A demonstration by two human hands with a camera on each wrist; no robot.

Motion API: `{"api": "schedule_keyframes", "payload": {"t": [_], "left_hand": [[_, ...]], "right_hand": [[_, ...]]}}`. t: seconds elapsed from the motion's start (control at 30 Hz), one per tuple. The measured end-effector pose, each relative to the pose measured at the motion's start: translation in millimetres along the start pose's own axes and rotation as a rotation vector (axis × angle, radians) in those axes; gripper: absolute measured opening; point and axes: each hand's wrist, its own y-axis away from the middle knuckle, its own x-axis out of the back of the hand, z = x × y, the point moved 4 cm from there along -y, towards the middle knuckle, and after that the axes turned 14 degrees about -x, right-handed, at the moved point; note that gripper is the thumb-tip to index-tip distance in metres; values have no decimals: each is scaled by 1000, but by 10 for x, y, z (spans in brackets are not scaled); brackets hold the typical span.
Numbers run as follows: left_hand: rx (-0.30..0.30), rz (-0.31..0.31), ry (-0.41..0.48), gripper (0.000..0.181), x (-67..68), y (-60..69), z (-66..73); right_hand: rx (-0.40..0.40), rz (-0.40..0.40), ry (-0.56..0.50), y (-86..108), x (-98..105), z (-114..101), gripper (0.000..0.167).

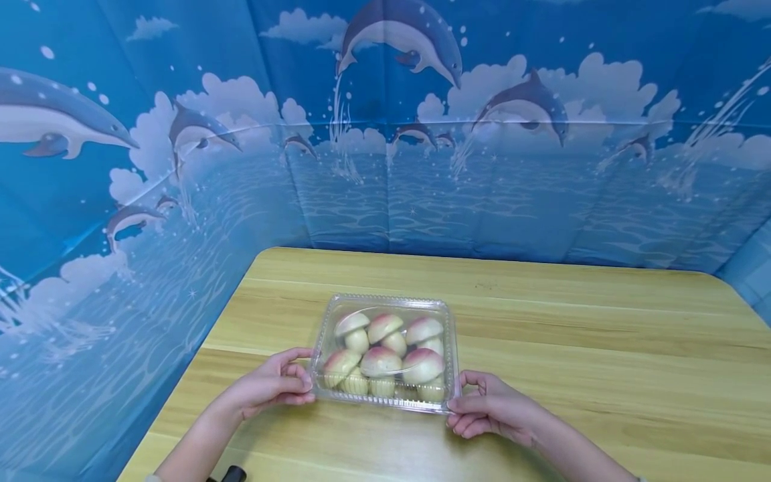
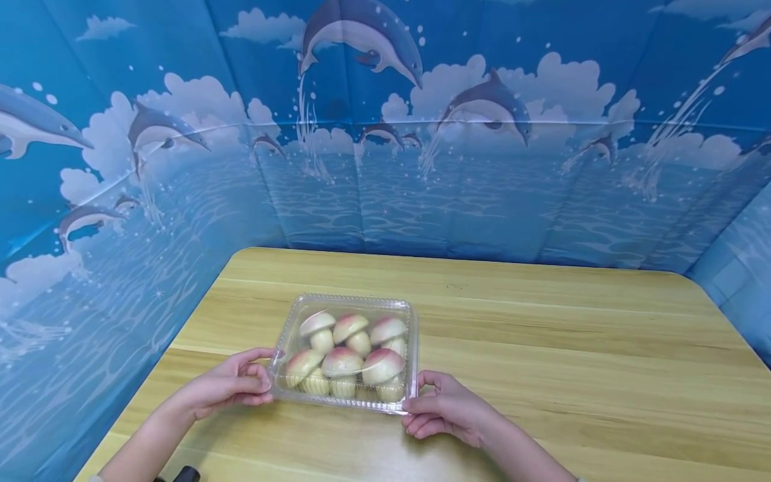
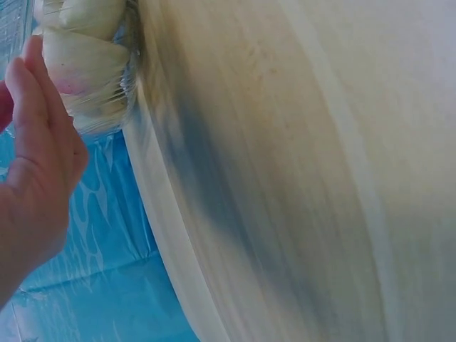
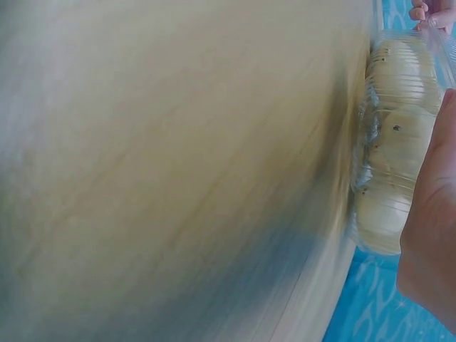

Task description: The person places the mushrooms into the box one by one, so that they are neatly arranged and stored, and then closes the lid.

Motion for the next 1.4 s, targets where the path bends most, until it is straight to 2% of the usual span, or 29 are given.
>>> {"api": "schedule_keyframes", "payload": {"t": [0.4, 1.1, 1.4], "left_hand": [[-17, -11, -27, 70, -7, -4, 5], [9, -18, -43, 72, 2, -1, 7], [14, -48, -7, 71, 3, -5, -2]], "right_hand": [[5, -20, -16, 2, -4, 5, 17], [6, -7, -15, -39, -21, 6, 17], [-22, -81, -30, -36, 11, 18, 18]]}}
